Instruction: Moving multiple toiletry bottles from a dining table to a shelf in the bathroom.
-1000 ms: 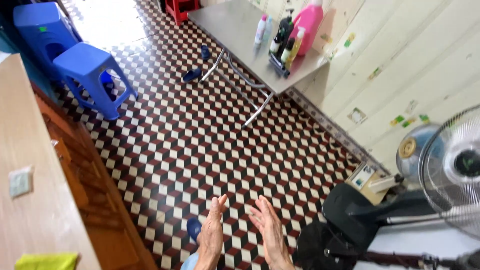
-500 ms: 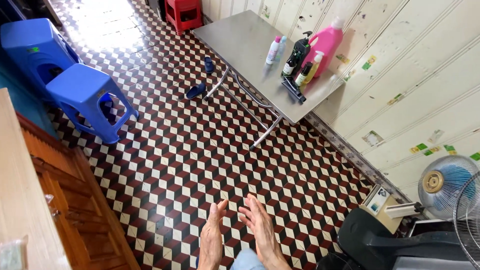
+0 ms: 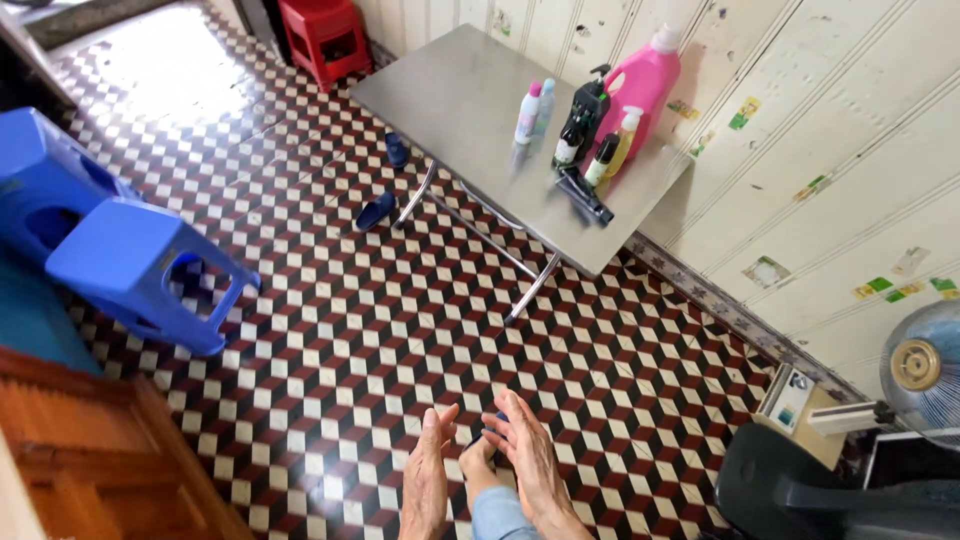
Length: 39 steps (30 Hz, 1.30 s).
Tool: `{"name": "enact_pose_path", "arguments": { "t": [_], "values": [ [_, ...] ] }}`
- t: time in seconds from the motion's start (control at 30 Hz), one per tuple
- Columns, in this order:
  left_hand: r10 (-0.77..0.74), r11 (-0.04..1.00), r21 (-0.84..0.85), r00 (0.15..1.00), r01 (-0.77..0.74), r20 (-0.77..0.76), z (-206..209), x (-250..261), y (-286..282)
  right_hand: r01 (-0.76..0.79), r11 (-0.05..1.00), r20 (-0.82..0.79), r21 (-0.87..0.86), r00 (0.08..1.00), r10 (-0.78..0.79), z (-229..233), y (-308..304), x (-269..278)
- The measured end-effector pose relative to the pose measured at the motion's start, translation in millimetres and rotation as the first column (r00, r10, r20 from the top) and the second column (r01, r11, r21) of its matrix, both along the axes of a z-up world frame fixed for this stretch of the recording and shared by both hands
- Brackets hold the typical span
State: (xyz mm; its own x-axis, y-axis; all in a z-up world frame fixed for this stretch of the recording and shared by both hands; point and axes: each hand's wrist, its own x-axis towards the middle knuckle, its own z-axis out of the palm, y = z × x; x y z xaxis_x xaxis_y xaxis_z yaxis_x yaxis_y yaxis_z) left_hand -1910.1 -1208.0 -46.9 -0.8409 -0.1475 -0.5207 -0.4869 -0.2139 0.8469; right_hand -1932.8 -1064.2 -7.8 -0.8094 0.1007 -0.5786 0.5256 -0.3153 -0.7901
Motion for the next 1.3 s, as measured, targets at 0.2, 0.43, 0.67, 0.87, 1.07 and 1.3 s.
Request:
{"name": "enact_pose_path", "arguments": {
  "t": [0.2,0.43,0.67,0.87,1.07,1.3],
  "values": [
    [-0.084,0.996,-0.034,0.995,0.086,0.044,33.8,-123.6,21.3,0.015,0.999,0.048,0.033,0.999,-0.017,19.6,21.0,-117.5],
    [-0.167,0.984,-0.048,0.98,0.173,0.112,50.1,-239.9,60.0,0.067,0.997,-0.008,0.037,0.998,-0.066,12.7,66.1,-229.6],
    [-0.22,0.975,0.018,0.974,0.219,0.048,36.3,-303.6,95.1,0.122,0.992,-0.048,0.015,0.991,-0.122,13.7,99.3,-281.7],
    [-0.374,0.925,-0.026,0.92,0.379,0.113,42.3,-352.9,117.6,0.178,0.984,-0.036,0.025,0.984,-0.177,2.4,122.6,-309.4],
    [-0.548,0.837,0.047,0.831,0.546,0.101,30.1,-424.3,144.7,0.224,0.966,0.057,0.128,0.971,-0.232,10.6,135.6,-352.6],
    [-0.764,0.635,-0.314,0.635,0.706,-0.115,-4.9,-541.1,170.2,0.382,0.911,0.176,0.155,0.897,-0.406,23.6,143.2,-435.1]
  ]
}}
